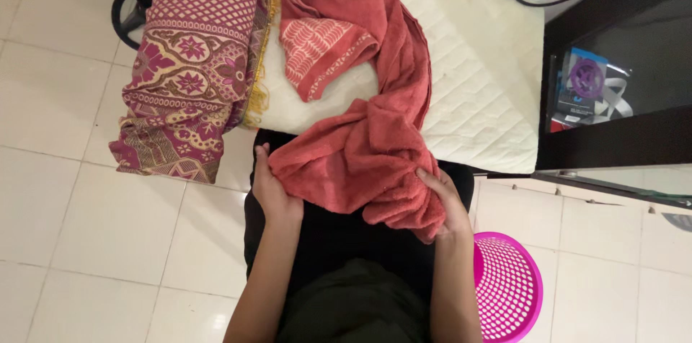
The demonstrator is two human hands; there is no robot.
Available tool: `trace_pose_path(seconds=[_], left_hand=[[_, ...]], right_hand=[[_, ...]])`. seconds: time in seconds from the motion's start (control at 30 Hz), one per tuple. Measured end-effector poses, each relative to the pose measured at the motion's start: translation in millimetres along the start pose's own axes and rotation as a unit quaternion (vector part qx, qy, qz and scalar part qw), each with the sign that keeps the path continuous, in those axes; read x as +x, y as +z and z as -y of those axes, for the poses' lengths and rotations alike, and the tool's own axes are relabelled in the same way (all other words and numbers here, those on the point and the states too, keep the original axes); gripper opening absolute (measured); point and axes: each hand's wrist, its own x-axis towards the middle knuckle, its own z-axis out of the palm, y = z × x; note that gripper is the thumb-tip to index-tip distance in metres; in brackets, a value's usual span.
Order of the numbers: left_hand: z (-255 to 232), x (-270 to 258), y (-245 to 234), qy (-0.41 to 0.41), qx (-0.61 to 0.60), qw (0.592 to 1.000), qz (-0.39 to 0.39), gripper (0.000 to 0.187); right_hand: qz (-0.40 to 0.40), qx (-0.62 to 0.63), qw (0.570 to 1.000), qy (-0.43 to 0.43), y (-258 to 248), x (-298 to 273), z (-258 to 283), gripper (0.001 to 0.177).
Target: The person folds a large patterned textile on a white padded surface, then folds a red towel. Both items are folded into compact rectangles and placed on the surface.
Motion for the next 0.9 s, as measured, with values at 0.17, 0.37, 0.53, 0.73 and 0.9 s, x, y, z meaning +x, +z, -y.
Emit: trace_pose_path(seconds=[0.17, 0.37, 0.53, 0.73, 0.9], left_hand=[[-4.7, 19.9, -17.0, 0.072, 0.049, 0.995, -0.055, 0.054], [10.2, 41.9, -48.1, 0.083, 0.003, 0.992, -0.096, 0.067], [5.4, 41.0, -42.5, 0.078, 0.064, 0.990, -0.101, 0.052], [-8.8, 26.3, -21.5, 0.012, -0.022, 0.992, -0.128, 0.055], [-8.3, 24.8, -17.7, 0.064, 0.013, 0.989, -0.130, 0.051]], right_hand=[[0.006, 0.008, 1.000, -0.013, -8.9, -5.1, -1.8, 0.050], [-0.005, -0.002, 1.000, -0.017, -14.5, -6.8, -4.9, 0.049], [-0.011, -0.005, 1.000, -0.011, -10.9, -6.8, -10.1, 0.049], [-0.027, -0.009, 1.000, 0.002, -12.3, -5.1, -12.9, 0.051], [-0.018, -0.010, 1.000, -0.003, -15.3, -4.7, -15.5, 0.053]])
